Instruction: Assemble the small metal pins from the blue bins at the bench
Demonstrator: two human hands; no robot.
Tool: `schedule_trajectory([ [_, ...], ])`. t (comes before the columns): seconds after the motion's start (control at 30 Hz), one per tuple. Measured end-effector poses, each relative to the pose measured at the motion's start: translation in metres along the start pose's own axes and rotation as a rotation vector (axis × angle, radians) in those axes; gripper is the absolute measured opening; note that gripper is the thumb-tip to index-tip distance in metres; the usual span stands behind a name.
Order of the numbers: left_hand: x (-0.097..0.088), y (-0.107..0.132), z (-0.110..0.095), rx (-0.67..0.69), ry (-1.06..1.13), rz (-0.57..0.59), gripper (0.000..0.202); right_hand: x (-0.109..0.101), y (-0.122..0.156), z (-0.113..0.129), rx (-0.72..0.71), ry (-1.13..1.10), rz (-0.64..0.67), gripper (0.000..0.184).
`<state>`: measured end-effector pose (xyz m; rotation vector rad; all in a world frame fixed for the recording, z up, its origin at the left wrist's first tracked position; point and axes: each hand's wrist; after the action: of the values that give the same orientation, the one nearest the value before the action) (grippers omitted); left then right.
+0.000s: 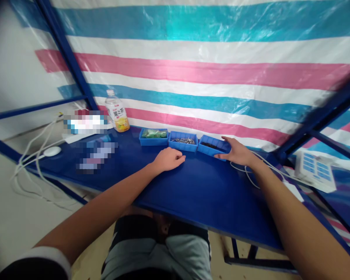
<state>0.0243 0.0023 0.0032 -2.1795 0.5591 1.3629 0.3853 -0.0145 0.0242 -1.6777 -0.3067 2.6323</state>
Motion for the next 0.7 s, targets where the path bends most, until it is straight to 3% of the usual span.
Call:
schedule_trajectory([
  [0.13,-0.003,0.002,0.002,0.000,0.017,-0.006,0.049,-0.015,0.000,0.005,0.008,-0.107,-0.074,0.105],
  [0.33,-0.014,0.012,0.003,0.059,0.144,-0.024,0.037,-0.035,0.009,0.023,0.056,-0.259,-0.306,0.107],
  [0.5,-0.021,0.015,0.008,0.015,0.181,-0.151,0.037,-0.037,0.022,0.056,-0.073,-0.302,-0.262,0.095],
  [0.7,-0.014,0.013,0.024,0.100,0.176,-0.105,0.047,-0.022,0.032,0.092,-0.192,-0.328,-0.126,0.102],
])
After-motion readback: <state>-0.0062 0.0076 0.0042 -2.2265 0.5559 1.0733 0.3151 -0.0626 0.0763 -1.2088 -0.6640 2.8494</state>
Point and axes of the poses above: each hand's wrist, its own y-axis away from the middle knuckle, its own x-axis out of the palm, z = x × y, and after that the axes turned 3 degrees about z, right-handed
